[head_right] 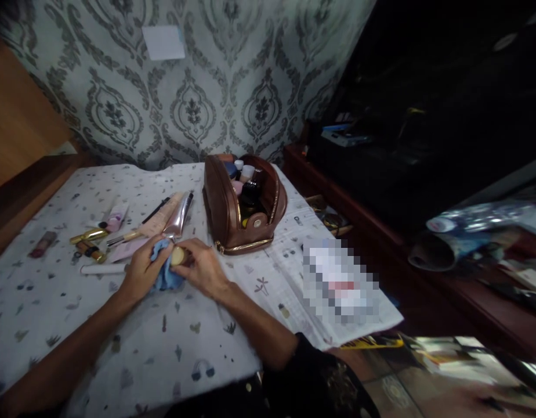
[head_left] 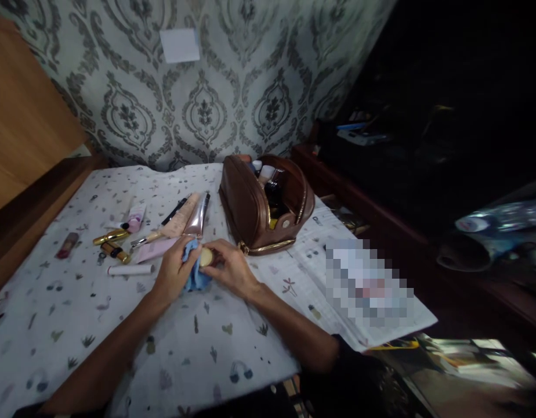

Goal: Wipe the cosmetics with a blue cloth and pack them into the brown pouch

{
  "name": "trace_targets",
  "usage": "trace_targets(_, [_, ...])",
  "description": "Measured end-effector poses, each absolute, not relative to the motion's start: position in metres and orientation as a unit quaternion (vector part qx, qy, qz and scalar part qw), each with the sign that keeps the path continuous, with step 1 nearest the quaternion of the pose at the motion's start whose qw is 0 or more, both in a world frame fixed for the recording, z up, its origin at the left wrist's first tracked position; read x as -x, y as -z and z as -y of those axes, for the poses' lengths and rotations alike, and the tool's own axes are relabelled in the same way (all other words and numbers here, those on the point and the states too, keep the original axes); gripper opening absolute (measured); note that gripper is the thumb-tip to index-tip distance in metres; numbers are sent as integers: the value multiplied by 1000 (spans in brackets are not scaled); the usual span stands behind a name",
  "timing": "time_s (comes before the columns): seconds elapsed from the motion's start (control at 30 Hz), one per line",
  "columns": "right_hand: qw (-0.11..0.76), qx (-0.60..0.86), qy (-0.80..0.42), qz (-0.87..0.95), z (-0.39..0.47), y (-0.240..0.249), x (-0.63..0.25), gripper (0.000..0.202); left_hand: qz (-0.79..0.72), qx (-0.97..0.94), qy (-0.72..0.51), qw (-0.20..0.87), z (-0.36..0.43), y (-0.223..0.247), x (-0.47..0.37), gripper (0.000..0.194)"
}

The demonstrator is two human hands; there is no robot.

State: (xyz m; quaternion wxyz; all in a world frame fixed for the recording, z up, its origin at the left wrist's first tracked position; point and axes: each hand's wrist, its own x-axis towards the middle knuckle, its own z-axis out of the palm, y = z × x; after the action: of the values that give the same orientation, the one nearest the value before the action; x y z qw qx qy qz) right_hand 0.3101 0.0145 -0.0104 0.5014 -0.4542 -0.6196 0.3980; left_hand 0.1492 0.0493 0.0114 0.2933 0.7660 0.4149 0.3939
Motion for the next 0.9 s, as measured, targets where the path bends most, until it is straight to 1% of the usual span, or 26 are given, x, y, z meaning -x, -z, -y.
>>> trace_targets(0.07, [510, 444, -398, 620, -12, 7, -311, 38, -435, -727, -404, 346, -49, -11, -149, 34])
trace_targets(0.2, [531, 428, -394, 616, -8, -3, -314, 45, -480, -625, -425, 445, -45, -12, -151, 50])
trace_targets(0.27, [534, 419, -380, 629, -4, -15, -319, 45, -491, -603, -425, 463, -43, -17, -153, 53])
trace_targets(0.3, [536, 414, -369, 636, -1, -22, -323, 45, -483, -616, -425, 454, -43, -22, -156, 52])
trace_targets(0.37, [557, 410, -337, 639, 7, -40, -334, 43, -446, -679, -426, 397, -44, -34, -162, 44])
trace_targets(0.47, [577, 416, -286, 642, 15, -72, -360, 42, -354, -804, -410, 246, -51, -55, -178, 31])
trace_targets(0.5, [577, 427, -271, 641, 15, -83, -371, 40, -312, -841, -401, 187, -54, -62, -185, 33])
trace_targets(0.57, [576, 450, -224, 645, 8, -102, -395, 35, -227, -894, -381, 68, -60, -72, -200, 46])
trace_targets(0.63, [563, 469, -165, 660, -9, -118, -419, 34, -178, -916, -357, -38, -65, -77, -214, 59])
trace_targets(0.73, [503, 508, -101, 692, -46, -130, -451, 31, -160, -930, -304, -129, -71, -72, -229, 64])
trace_targets(0.8, [436, 556, -48, 706, -72, -133, -466, 27, -153, -932, -291, -153, -73, -66, -233, 62])
trace_targets(0.9, [330, 614, 25, 717, -102, -133, -475, 23, -144, -924, -310, -173, -75, -59, -232, 58])
